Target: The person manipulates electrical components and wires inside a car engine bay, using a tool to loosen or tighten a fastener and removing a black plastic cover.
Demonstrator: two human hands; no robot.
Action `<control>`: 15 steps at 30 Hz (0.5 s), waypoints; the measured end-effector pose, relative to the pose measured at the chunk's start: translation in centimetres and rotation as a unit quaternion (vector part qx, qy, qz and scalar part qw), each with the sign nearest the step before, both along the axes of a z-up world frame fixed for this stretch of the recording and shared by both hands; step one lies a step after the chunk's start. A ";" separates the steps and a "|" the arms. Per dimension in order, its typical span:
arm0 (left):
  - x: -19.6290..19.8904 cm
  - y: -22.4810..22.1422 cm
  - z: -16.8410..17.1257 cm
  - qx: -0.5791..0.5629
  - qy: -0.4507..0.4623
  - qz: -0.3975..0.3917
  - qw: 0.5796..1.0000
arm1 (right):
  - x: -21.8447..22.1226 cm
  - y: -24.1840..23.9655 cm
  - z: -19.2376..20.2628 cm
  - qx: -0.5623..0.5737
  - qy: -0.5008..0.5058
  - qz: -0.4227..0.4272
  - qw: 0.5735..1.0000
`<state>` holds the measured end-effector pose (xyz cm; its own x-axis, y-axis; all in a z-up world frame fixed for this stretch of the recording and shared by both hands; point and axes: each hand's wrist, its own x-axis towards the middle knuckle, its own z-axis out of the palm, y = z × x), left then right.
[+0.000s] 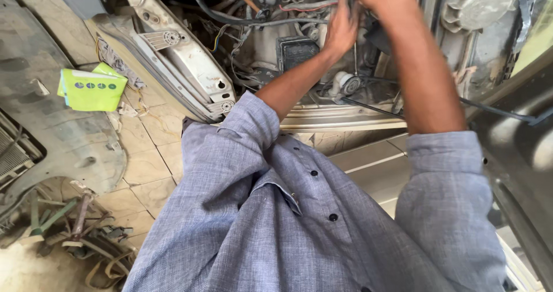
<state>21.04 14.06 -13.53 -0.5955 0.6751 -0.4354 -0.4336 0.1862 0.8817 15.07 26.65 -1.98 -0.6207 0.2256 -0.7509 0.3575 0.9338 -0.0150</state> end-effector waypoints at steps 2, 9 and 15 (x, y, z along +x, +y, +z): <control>1.5 0.8 -1.5 0.012 0.090 0.032 0.995 | -0.3 -1.7 -0.9 0.009 0.011 0.006 1.000; 0.3 1.1 -3.1 0.050 -0.034 -0.054 0.997 | 1.0 1.4 1.5 -0.040 -0.039 -0.013 0.998; -1.2 1.4 -1.9 0.227 -0.219 -0.116 0.942 | 0.7 0.7 1.1 -0.047 -0.044 -0.018 0.998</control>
<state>19.87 15.48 -15.40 -0.2394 0.9409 -0.2395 -0.7681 -0.0327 0.6395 15.81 27.35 -0.90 -0.5447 0.1716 -0.8209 0.3941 0.9164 -0.0699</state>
